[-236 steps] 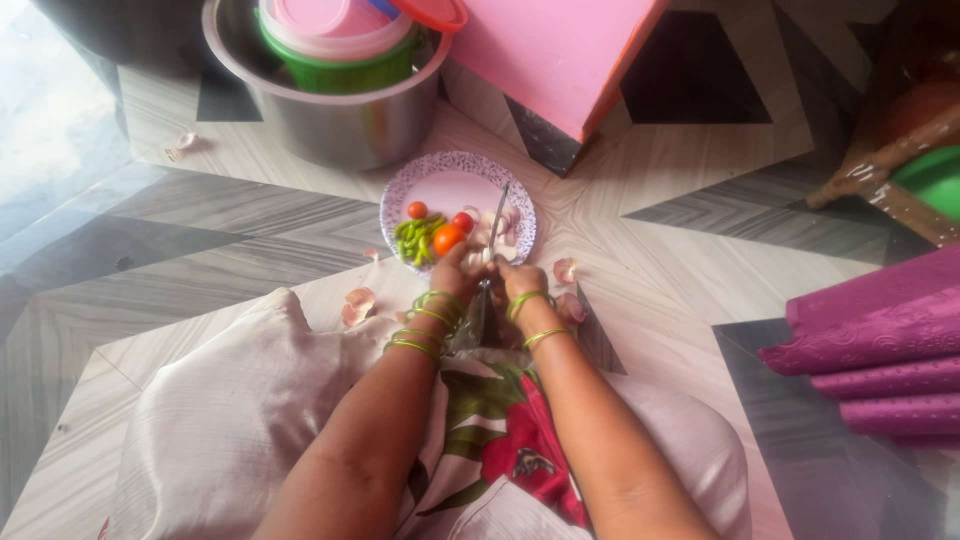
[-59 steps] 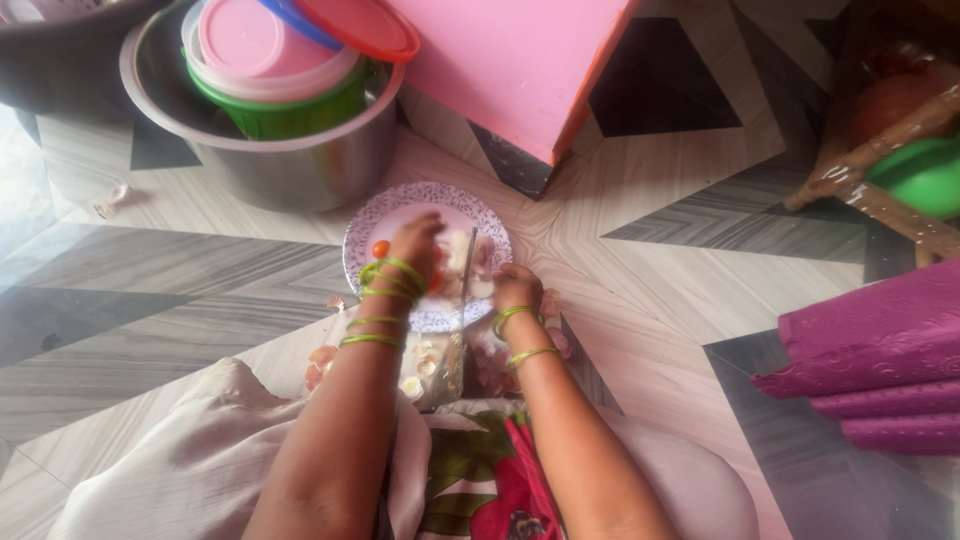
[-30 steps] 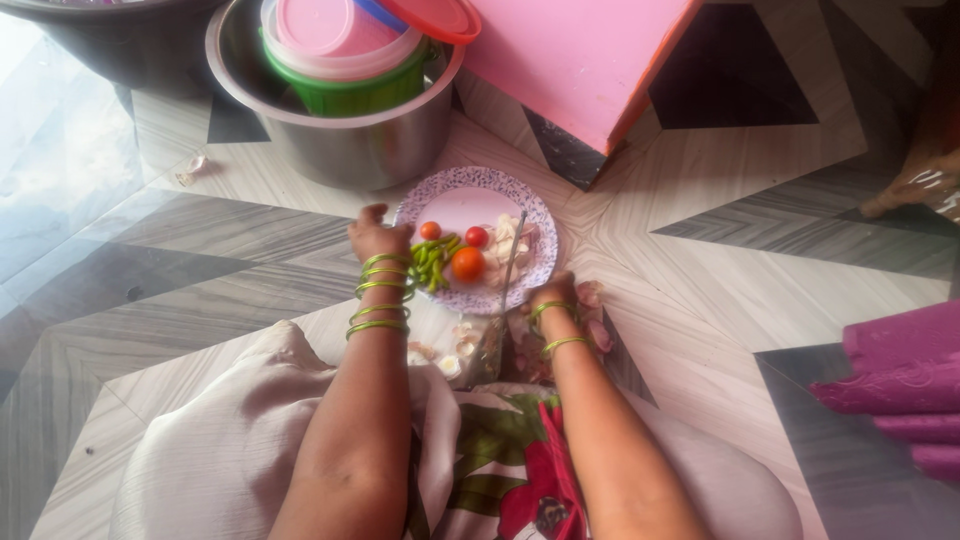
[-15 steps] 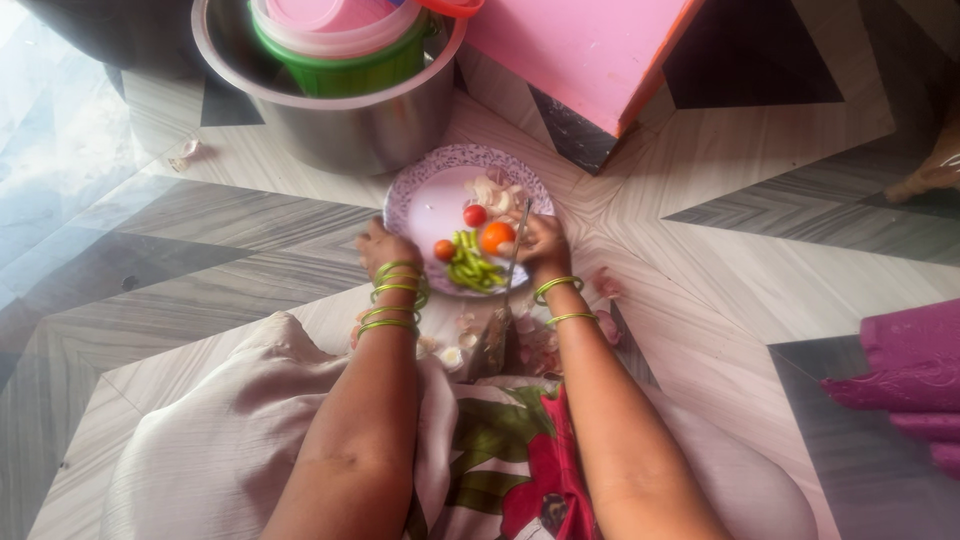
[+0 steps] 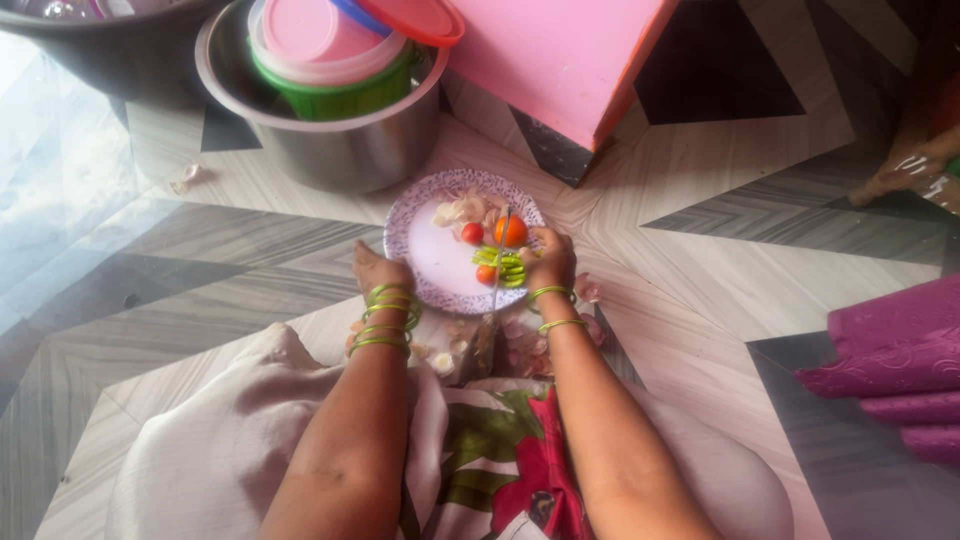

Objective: The person sits on the floor and uses a knife to chop garlic, tomatoes, and green chilies on a small plate. The chopped pieces are placed on the same plate as the task progresses.

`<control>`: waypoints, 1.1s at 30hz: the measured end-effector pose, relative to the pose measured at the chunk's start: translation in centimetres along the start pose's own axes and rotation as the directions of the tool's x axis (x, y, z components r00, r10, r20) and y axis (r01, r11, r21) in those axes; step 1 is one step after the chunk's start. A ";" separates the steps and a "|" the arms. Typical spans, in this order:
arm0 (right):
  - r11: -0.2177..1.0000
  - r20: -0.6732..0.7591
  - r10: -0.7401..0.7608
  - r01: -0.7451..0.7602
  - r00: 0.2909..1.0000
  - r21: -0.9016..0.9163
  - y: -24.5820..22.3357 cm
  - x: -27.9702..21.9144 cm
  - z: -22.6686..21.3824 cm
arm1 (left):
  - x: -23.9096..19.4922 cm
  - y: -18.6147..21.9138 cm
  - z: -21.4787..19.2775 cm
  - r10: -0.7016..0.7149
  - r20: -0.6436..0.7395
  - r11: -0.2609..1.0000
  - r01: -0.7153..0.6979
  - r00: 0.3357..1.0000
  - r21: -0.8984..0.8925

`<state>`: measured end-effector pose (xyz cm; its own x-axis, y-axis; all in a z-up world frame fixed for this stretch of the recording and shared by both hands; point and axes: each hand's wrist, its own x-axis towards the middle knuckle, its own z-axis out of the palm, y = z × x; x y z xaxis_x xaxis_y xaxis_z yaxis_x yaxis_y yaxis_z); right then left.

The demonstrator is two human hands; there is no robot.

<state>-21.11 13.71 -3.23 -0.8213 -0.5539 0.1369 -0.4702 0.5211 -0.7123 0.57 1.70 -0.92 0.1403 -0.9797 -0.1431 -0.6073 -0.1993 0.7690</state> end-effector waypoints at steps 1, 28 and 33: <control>0.997 0.034 -0.062 0.063 0.997 -0.032 -0.7 0.0 -0.1 | 0.7 -0.7 0.9 -0.105 0.043 0.994 0.106 0.994 -0.028; 0.945 -0.015 -0.305 0.304 0.952 0.123 -1.2 3.6 1.2 | 0.6 -4.9 4.5 -0.285 0.474 0.936 0.135 0.833 0.325; 0.319 0.373 0.172 -0.410 0.912 0.855 -0.1 3.8 -4.6 | -1.3 -2.8 3.4 -0.257 0.342 0.964 0.212 0.904 0.163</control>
<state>-25.66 14.52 0.48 -0.7094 -0.6573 -0.2543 0.4627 -0.1621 -0.8716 -0.56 3.45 -4.96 0.0153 -0.8417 -0.5398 -0.6830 -0.4031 0.6091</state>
